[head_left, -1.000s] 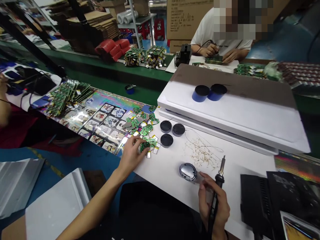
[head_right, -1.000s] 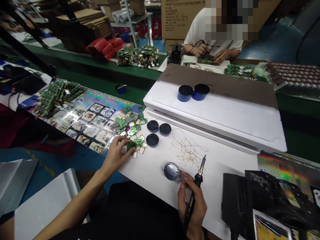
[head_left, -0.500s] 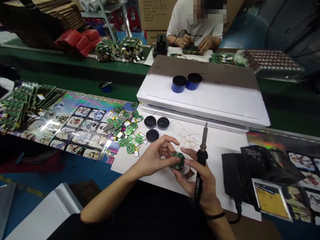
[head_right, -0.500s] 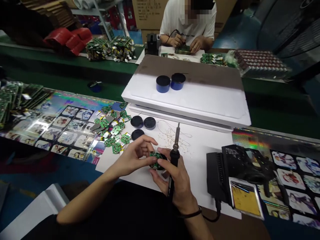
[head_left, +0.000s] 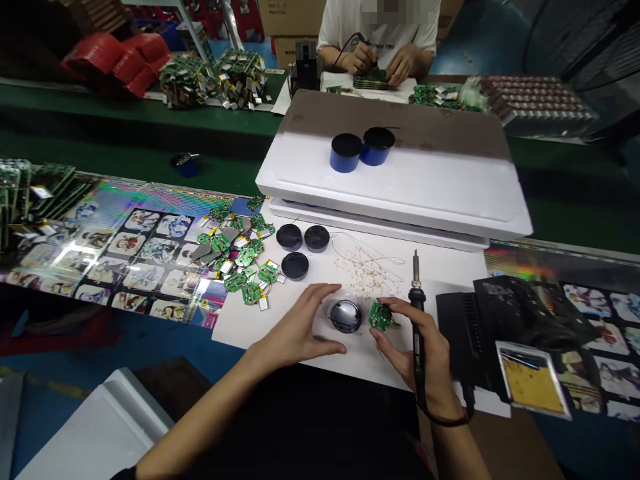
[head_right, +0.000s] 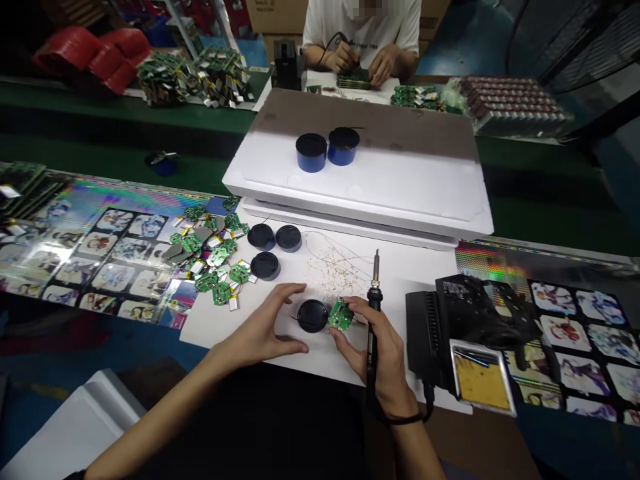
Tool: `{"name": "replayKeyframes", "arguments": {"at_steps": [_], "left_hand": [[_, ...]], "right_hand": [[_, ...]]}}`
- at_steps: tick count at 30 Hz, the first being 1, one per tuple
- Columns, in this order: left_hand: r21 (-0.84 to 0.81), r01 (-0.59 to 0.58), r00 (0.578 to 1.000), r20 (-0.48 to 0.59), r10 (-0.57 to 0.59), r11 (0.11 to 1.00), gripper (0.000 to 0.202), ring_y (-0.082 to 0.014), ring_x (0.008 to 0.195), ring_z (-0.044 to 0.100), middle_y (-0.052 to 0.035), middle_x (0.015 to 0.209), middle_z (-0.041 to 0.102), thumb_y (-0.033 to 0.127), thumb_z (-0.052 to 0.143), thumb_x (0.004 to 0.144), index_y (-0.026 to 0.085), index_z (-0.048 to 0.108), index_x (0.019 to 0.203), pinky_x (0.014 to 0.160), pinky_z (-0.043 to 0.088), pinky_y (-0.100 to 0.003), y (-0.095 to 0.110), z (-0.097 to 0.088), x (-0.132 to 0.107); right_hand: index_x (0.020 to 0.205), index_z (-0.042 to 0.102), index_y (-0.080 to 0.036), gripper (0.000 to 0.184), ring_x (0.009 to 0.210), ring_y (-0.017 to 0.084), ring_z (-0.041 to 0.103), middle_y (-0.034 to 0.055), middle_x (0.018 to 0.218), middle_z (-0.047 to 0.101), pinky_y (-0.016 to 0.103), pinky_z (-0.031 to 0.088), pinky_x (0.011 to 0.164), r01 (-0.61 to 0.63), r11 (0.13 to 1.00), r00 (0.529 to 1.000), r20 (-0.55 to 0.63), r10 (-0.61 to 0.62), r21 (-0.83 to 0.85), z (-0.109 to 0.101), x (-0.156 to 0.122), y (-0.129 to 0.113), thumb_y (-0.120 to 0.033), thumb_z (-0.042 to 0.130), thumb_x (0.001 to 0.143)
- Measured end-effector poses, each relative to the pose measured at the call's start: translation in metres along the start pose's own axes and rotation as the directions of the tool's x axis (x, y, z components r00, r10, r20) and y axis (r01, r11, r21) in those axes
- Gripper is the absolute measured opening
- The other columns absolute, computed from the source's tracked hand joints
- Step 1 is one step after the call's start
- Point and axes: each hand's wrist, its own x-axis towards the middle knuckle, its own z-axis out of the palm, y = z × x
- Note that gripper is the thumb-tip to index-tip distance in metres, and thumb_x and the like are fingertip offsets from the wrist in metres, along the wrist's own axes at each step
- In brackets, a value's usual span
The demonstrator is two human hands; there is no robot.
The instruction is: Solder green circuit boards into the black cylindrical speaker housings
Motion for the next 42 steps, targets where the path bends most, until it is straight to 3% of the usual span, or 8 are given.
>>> {"name": "replayKeyframes", "arguments": {"at_steps": [4, 9, 12, 17, 22, 27, 37, 42], "left_hand": [[-0.013, -0.05, 0.999, 0.006, 0.05, 0.999, 0.085, -0.0303, 0.126, 0.062, -0.0134, 0.136, 0.062, 0.04, 0.086, 0.089, 0.03, 0.039, 0.159, 0.108, 0.055, -0.048, -0.007, 0.013, 0.014], [-0.233, 0.027, 0.984, 0.175, 0.015, 0.972, 0.079, -0.0301, 0.137, 0.059, -0.0152, 0.159, 0.054, 0.021, 0.069, 0.096, 0.033, 0.032, 0.165, 0.081, 0.06, -0.031, -0.003, -0.005, 0.032], [-0.184, 0.061, 0.998, 0.014, -0.06, 0.981, 0.065, -0.0292, 0.127, 0.064, -0.0149, 0.153, 0.058, 0.027, 0.073, 0.094, 0.029, 0.05, 0.155, 0.076, 0.057, -0.03, 0.0, -0.004, 0.036], [-0.204, 0.049, 0.957, -0.27, -0.105, 0.978, 0.019, -0.0234, 0.106, 0.066, -0.0107, 0.117, 0.069, 0.039, 0.073, 0.096, 0.02, 0.076, 0.099, 0.082, 0.054, -0.032, -0.001, 0.013, 0.039], [-0.549, 0.161, 0.96, -0.106, -0.259, 0.82, 0.034, -0.0163, 0.081, 0.063, -0.0054, 0.09, 0.069, 0.049, 0.078, 0.093, 0.017, 0.07, 0.098, 0.074, 0.05, -0.028, 0.002, 0.015, 0.033], [-0.558, 0.187, 0.959, -0.073, -0.273, 0.808, 0.038, -0.0151, 0.078, 0.06, -0.0025, 0.083, 0.066, 0.053, 0.077, 0.093, 0.017, 0.069, 0.096, 0.072, 0.046, -0.026, 0.004, 0.014, 0.03], [-0.386, 0.082, 0.982, -0.125, -0.141, 0.919, 0.022, -0.0132, 0.075, 0.056, -0.0031, 0.087, 0.067, 0.038, 0.07, 0.1, 0.016, 0.068, 0.094, 0.068, 0.041, -0.026, 0.014, 0.016, 0.028], [-0.311, 0.016, 0.987, -0.145, -0.064, 0.95, 0.012, -0.0123, 0.074, 0.055, -0.0011, 0.084, 0.066, 0.028, 0.071, 0.1, 0.017, 0.07, 0.094, 0.067, 0.04, -0.024, 0.014, 0.015, 0.027]], "right_hand": [[0.133, 0.061, -0.025, 0.05, 0.119, 0.026, 0.077, 0.0103, 0.128, 0.077, 0.045, 0.065, 0.105, -0.025, 1.0, 0.998, 0.062, 0.024, 0.006, 0.003, -0.005, 0.005, -0.021, 0.083, 0.089], [0.132, 0.061, -0.025, 0.045, 0.119, 0.026, 0.076, 0.011, 0.13, 0.076, 0.045, 0.065, 0.102, -0.028, 0.999, 0.995, 0.092, 0.031, -0.033, 0.003, -0.003, 0.007, -0.022, 0.08, 0.092], [0.133, 0.06, -0.025, 0.045, 0.121, 0.027, 0.075, 0.0118, 0.132, 0.075, 0.046, 0.065, 0.103, -0.003, 0.999, 0.997, 0.079, 0.007, -0.053, 0.005, -0.003, 0.006, -0.02, 0.078, 0.093], [0.136, 0.058, -0.025, 0.048, 0.121, 0.025, 0.075, 0.0122, 0.132, 0.073, 0.043, 0.066, 0.1, 0.057, 0.997, 0.994, 0.095, -0.053, -0.041, 0.015, 0.003, 0.003, -0.016, 0.078, 0.093], [0.133, 0.061, -0.026, 0.042, 0.115, 0.026, 0.074, 0.0098, 0.123, 0.078, 0.044, 0.063, 0.096, 0.197, 0.975, 0.965, 0.195, -0.175, -0.101, 0.025, 0.014, 0.002, -0.017, 0.075, 0.095], [0.134, 0.062, -0.027, 0.042, 0.123, 0.029, 0.069, 0.0092, 0.128, 0.078, 0.05, 0.058, 0.102, 0.211, 0.967, 0.959, 0.223, -0.177, -0.14, 0.029, 0.018, 0.002, -0.016, 0.074, 0.096], [0.122, 0.064, -0.028, 0.034, 0.103, 0.022, 0.076, 0.0028, 0.104, 0.077, 0.043, 0.062, 0.099, -0.102, 0.993, 0.993, -0.057, 0.105, 0.06, 0.033, 0.009, -0.01, -0.017, 0.076, 0.093], [0.12, 0.064, -0.028, 0.031, 0.093, 0.018, 0.078, -0.0002, 0.099, 0.077, 0.034, 0.063, 0.089, -0.207, 0.962, 0.974, -0.058, 0.22, 0.177, 0.04, 0.016, -0.019, -0.018, 0.076, 0.093]]}}
